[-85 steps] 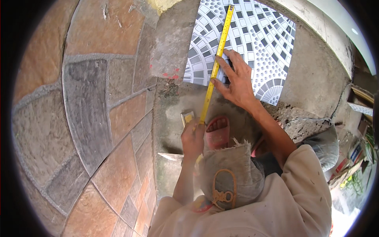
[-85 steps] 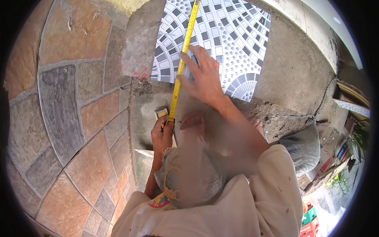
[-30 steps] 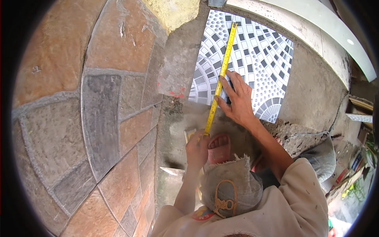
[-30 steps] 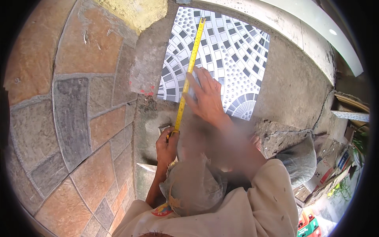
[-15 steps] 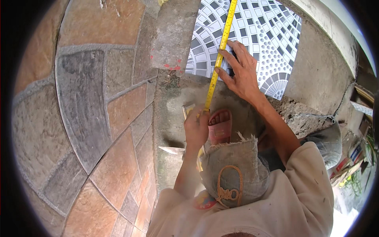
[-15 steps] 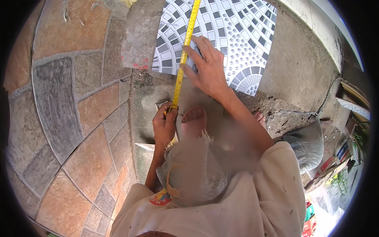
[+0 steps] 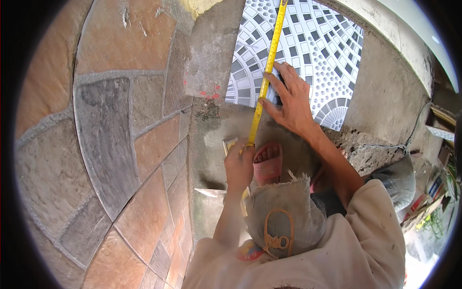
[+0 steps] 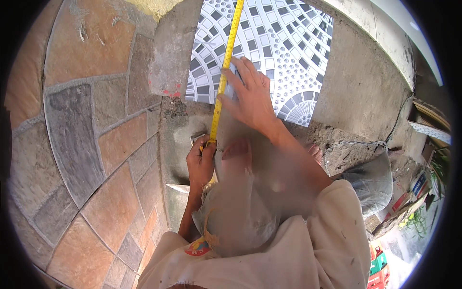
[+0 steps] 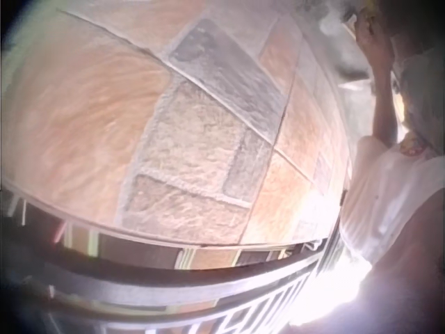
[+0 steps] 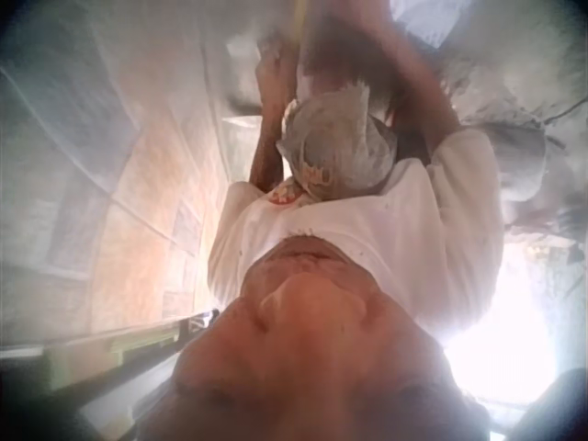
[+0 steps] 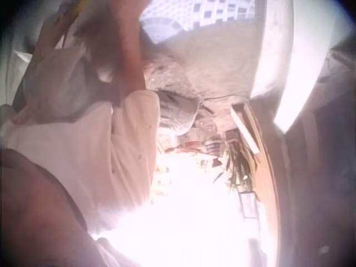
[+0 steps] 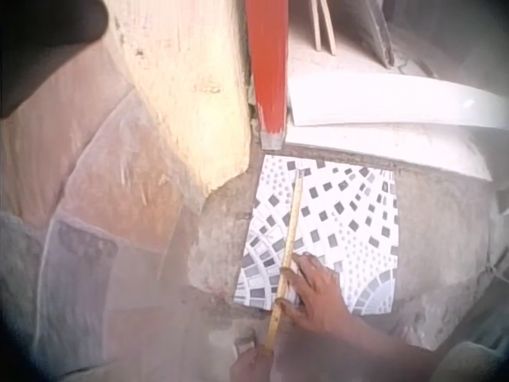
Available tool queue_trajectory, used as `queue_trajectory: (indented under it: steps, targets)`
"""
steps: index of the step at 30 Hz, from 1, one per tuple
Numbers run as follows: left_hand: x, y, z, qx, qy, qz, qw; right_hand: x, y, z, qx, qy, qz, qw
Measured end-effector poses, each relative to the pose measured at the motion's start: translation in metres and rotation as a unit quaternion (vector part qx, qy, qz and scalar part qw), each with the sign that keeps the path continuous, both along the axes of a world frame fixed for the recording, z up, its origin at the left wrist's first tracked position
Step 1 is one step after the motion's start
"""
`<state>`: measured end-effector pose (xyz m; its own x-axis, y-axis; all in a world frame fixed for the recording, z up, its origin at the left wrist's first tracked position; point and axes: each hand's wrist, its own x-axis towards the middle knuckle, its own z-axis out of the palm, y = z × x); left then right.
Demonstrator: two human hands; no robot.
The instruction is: The person is measuring and marking a tile to fit a specific area on the floor.
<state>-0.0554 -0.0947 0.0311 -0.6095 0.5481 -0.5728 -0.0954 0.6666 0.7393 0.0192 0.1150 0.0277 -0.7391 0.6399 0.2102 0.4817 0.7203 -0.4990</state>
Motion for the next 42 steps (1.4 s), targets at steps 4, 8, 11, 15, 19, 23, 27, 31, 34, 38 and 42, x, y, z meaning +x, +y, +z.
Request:
queue_trajectory:
  steps: [4,8,11,15,19,23,27,31,34,38,42]
  targets:
    - [0.004,-0.008,-0.004,0.037,0.067,0.000,0.997,-0.001,-0.005,0.001,-0.040,0.005,0.011,0.999]
    - [0.004,-0.008,-0.007,0.030,0.017,0.010,0.999,0.000,-0.003,-0.002,-0.034,0.004,0.006,0.999]
    - [0.003,-0.011,-0.004,0.018,0.005,0.007,1.000,0.002,-0.005,-0.002,-0.032,0.001,0.005,0.999]
    - [0.002,-0.010,0.001,0.019,0.007,0.010,1.000,-0.003,-0.010,-0.004,-0.032,0.001,0.007,0.999]
    - [0.002,-0.017,-0.007,0.053,0.022,0.021,0.998,-0.005,-0.012,-0.005,-0.035,0.029,0.006,0.999]
    - [0.001,-0.020,-0.009,0.079,0.072,-0.001,0.994,-0.007,-0.013,-0.005,-0.031,0.034,0.017,0.999]
    - [0.002,-0.023,-0.010,0.088,0.061,0.000,0.994,-0.007,-0.017,-0.005,-0.044,0.035,0.018,0.998]
    - [0.001,-0.024,-0.004,0.048,0.008,0.009,0.999,-0.006,-0.019,-0.009,-0.031,0.037,0.017,0.999]
    - [-0.002,-0.024,-0.003,0.042,0.012,0.003,0.999,-0.005,-0.021,-0.008,-0.036,0.038,0.022,0.998]
    - [-0.003,-0.018,-0.006,0.038,0.012,-0.009,0.999,-0.004,-0.017,-0.010,-0.041,0.036,0.016,0.998]
    - [0.000,-0.013,-0.010,0.055,-0.011,0.013,0.998,0.001,-0.012,-0.015,-0.037,0.029,0.018,0.999]
